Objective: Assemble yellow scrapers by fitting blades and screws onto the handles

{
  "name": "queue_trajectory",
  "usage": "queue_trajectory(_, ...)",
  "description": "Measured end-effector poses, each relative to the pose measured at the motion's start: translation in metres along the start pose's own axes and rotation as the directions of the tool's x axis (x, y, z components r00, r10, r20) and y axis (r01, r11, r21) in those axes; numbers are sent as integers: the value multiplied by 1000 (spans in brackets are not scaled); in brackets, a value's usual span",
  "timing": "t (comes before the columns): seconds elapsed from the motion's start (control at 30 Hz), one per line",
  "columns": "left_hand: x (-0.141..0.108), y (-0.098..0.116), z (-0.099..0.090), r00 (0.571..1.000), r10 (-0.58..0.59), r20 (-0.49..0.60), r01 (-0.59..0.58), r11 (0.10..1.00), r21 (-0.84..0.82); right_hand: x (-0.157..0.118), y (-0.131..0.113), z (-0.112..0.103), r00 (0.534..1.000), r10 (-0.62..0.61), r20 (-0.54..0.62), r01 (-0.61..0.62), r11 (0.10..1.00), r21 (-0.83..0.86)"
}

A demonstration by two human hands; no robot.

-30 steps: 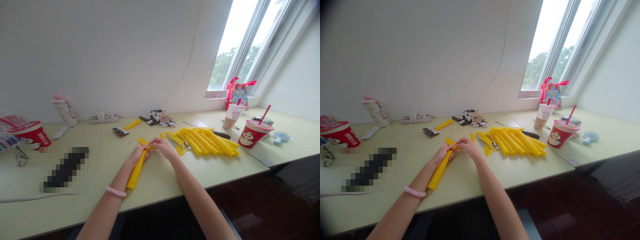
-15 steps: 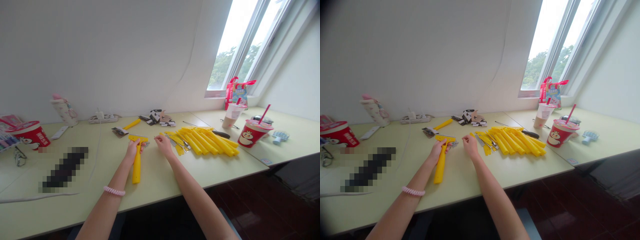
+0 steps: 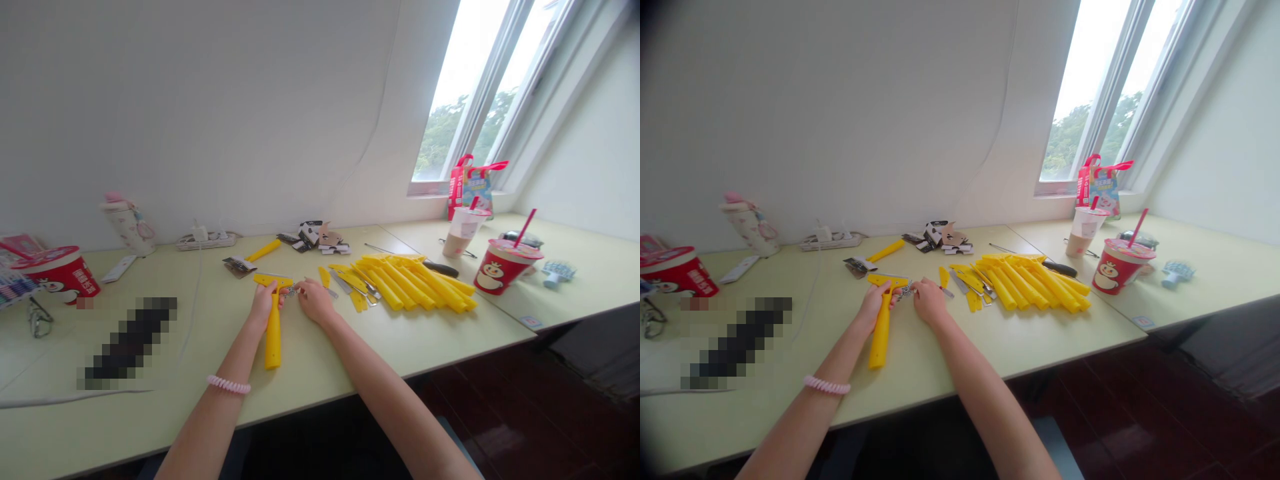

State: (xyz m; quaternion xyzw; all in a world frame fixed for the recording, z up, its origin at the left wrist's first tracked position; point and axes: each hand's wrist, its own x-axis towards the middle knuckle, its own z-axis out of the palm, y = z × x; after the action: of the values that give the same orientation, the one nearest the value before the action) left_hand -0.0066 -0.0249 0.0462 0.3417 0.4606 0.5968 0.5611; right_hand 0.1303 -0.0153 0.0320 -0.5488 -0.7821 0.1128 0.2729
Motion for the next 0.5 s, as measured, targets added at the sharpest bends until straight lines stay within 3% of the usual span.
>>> queue_trajectory(0.2,-1,1,0,1000,-5,0,5,1000,11,-1,-3,3,995,-95,-22,94,995,-29)
queue_trajectory(0.5,1,-3,-2,1000,-1,18,1,1000,15,-2,-2,0,999,-42,-18,42,999,-8)
